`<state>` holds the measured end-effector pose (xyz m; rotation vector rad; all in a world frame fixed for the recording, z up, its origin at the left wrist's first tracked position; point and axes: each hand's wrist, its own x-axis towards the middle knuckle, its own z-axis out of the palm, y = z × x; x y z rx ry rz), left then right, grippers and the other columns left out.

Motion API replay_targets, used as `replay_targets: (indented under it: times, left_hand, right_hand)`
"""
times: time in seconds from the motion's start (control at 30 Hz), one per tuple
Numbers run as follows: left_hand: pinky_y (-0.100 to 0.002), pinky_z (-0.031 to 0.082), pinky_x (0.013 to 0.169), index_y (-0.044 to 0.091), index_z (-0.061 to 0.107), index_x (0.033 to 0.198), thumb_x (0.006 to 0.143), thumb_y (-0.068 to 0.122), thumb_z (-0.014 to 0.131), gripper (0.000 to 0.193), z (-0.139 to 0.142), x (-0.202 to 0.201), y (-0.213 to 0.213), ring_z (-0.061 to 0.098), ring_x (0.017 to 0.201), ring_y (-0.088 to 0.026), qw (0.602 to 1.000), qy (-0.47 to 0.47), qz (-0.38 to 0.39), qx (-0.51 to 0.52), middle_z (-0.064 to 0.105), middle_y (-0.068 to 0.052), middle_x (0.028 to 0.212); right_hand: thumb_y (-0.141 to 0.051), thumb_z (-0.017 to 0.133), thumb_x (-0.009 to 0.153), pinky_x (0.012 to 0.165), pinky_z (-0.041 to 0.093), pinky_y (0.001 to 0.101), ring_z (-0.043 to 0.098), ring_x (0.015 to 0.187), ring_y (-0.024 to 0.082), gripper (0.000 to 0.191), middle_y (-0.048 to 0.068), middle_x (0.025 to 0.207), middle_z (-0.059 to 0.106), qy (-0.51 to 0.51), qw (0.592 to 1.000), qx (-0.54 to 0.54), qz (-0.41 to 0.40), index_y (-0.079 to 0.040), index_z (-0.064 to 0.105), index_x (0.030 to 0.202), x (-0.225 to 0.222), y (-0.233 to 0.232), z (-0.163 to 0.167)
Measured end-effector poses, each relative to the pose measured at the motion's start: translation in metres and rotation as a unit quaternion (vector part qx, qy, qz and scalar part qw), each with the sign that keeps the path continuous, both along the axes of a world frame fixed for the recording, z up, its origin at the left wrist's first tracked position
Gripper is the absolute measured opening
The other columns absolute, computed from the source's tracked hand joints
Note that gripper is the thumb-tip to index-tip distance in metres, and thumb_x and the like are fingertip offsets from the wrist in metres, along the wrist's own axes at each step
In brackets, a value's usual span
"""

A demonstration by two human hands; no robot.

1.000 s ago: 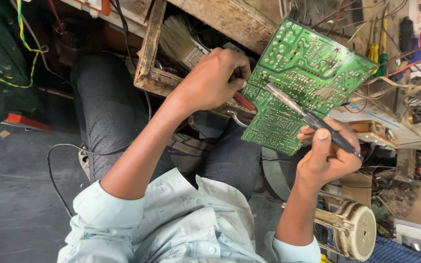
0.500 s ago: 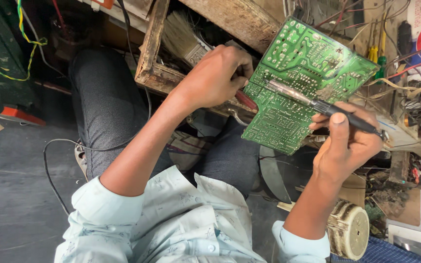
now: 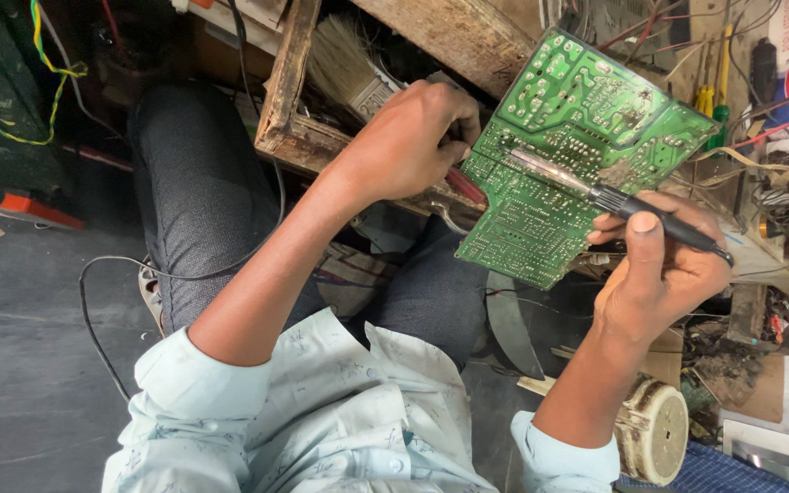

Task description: The person sits at a cluttered repair bench and solders components on a green circuit board resting on their lap, dipping the soldering iron in flux and touching it to the board's joints. They brush the board, reposition it, and later handle a wired metal chassis, adjusting its wires and parts.

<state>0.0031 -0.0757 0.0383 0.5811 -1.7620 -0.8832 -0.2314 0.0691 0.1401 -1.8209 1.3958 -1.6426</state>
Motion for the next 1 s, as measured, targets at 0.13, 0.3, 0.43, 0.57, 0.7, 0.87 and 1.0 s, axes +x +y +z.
replay_targets:
  times: [0.13,0.3,0.43,0.57,0.7,0.87,1.0]
  left_hand:
    - [-0.045,0.052,0.082,-0.001,0.069,0.086,0.077,0.0,0.078,0.012,0.0002,-0.0002,0.0,0.07,0.09,-0.035,1.0,-0.002,-0.003,0.01,0.071,-0.017,0.086]
    - [-0.043,0.053,0.082,-0.001,0.068,0.088,0.079,0.001,0.076,0.012,0.0003,0.0,-0.0003,0.071,0.092,-0.033,0.999,-0.003,-0.02,0.038,0.071,-0.016,0.087]
    - [-0.045,0.052,0.082,-0.001,0.069,0.085,0.077,0.0,0.078,0.013,0.0,-0.0003,0.0005,0.07,0.09,-0.036,1.0,0.005,0.001,0.007,0.071,-0.017,0.086]
    - [-0.044,0.053,0.082,-0.001,0.068,0.085,0.077,0.0,0.078,0.013,0.0002,0.0001,0.0011,0.07,0.09,-0.035,1.0,0.004,-0.004,0.013,0.071,-0.016,0.086]
    - [-0.044,0.053,0.081,-0.002,0.068,0.086,0.077,0.0,0.078,0.013,0.0016,0.0012,0.0009,0.07,0.09,-0.035,1.0,0.005,-0.003,0.008,0.071,-0.016,0.086]
    - [-0.043,0.054,0.08,-0.002,0.069,0.086,0.078,-0.001,0.078,0.012,0.0042,0.0019,0.002,0.072,0.088,-0.034,1.0,0.003,-0.006,0.02,0.072,-0.016,0.085]
    - [-0.043,0.053,0.078,-0.002,0.068,0.085,0.078,-0.001,0.078,0.012,0.0052,0.0029,0.002,0.071,0.087,-0.034,1.0,-0.003,-0.008,0.028,0.071,-0.017,0.083]
  right_hand:
    - [-0.012,0.077,0.109,0.064,0.059,0.033,0.069,0.076,0.026,0.03,0.019,0.102,0.066,0.0,1.0,0.0,-0.002,0.013,0.062,0.115,0.0012,0.0,0.0005]
    - [-0.012,0.077,0.108,0.063,0.059,0.0334,0.07,0.076,0.027,0.031,0.019,0.103,0.066,0.0,1.0,-0.009,-0.005,0.014,0.061,0.116,0.0036,0.0003,-0.0015]
    - [-0.011,0.076,0.109,0.063,0.06,0.0338,0.07,0.075,0.027,0.03,0.02,0.103,0.067,0.004,1.0,-0.013,-0.01,0.014,0.061,0.116,0.0036,0.001,-0.0028]
    - [-0.01,0.075,0.111,0.062,0.06,0.0325,0.069,0.072,0.024,0.029,0.02,0.099,0.068,0.02,0.999,-0.009,-0.024,0.014,0.06,0.115,0.0039,0.0026,-0.0038]
    - [-0.012,0.073,0.113,0.064,0.061,0.032,0.071,0.076,0.023,0.028,0.019,0.101,0.068,0.081,0.997,-0.014,-0.017,0.014,0.061,0.116,0.0052,0.0088,-0.0025]
    - [-0.013,0.074,0.113,0.064,0.062,0.0317,0.071,0.076,0.023,0.029,0.019,0.103,0.067,0.078,0.997,-0.024,-0.014,0.013,0.061,0.115,0.0059,0.0082,-0.0033]
    - [-0.014,0.074,0.112,0.063,0.061,0.0316,0.071,0.076,0.023,0.029,0.019,0.102,0.067,0.077,0.997,-0.023,-0.017,0.013,0.063,0.114,0.0069,0.0076,-0.0045]
